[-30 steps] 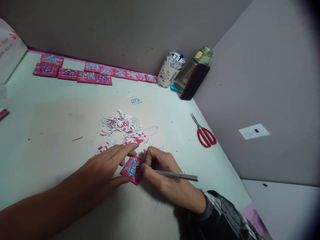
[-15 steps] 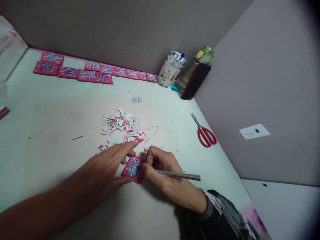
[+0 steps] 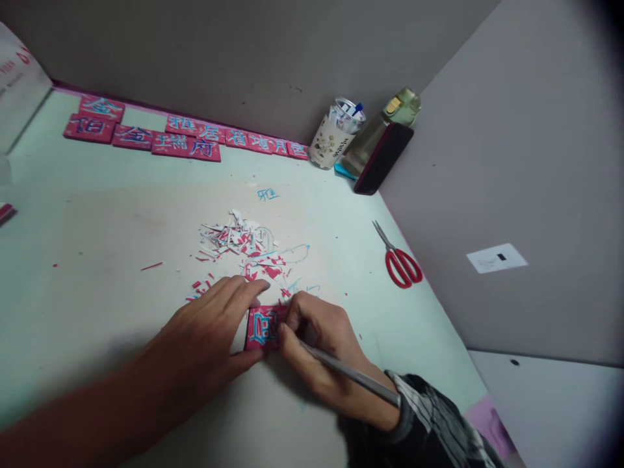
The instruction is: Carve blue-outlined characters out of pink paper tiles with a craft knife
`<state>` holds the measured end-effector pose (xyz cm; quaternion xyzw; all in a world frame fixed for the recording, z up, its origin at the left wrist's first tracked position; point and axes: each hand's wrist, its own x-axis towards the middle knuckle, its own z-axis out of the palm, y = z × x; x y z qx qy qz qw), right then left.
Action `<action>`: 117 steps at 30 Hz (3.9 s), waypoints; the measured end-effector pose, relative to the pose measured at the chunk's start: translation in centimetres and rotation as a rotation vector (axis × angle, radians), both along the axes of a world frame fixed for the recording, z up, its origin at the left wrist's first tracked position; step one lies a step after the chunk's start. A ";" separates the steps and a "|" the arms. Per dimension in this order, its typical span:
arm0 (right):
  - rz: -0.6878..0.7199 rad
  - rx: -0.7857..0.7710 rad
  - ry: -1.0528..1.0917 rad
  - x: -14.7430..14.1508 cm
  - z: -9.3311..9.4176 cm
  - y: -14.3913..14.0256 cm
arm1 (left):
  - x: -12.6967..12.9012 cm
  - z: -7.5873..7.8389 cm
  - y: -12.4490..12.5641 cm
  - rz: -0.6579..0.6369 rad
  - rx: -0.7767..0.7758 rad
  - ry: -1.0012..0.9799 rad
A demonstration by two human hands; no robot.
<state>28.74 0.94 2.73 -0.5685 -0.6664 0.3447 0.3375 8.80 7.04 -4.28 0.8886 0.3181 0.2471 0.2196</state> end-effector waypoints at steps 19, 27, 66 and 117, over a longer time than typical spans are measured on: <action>0.028 0.000 -0.034 0.2 0.2 -0.1 | 0.1 0.4 -0.2 0.011 -0.049 0.005; 0.027 -0.062 0.021 0.3 0.1 0.1 | -0.1 0.4 -0.2 0.006 -0.055 0.007; 0.114 -0.131 -0.070 0.4 1.3 0.7 | 0.2 0.3 -0.1 0.019 -0.054 -0.028; -0.021 -0.144 0.151 0.3 -0.8 -0.9 | -1.3 -0.5 1.7 -0.150 -0.029 0.044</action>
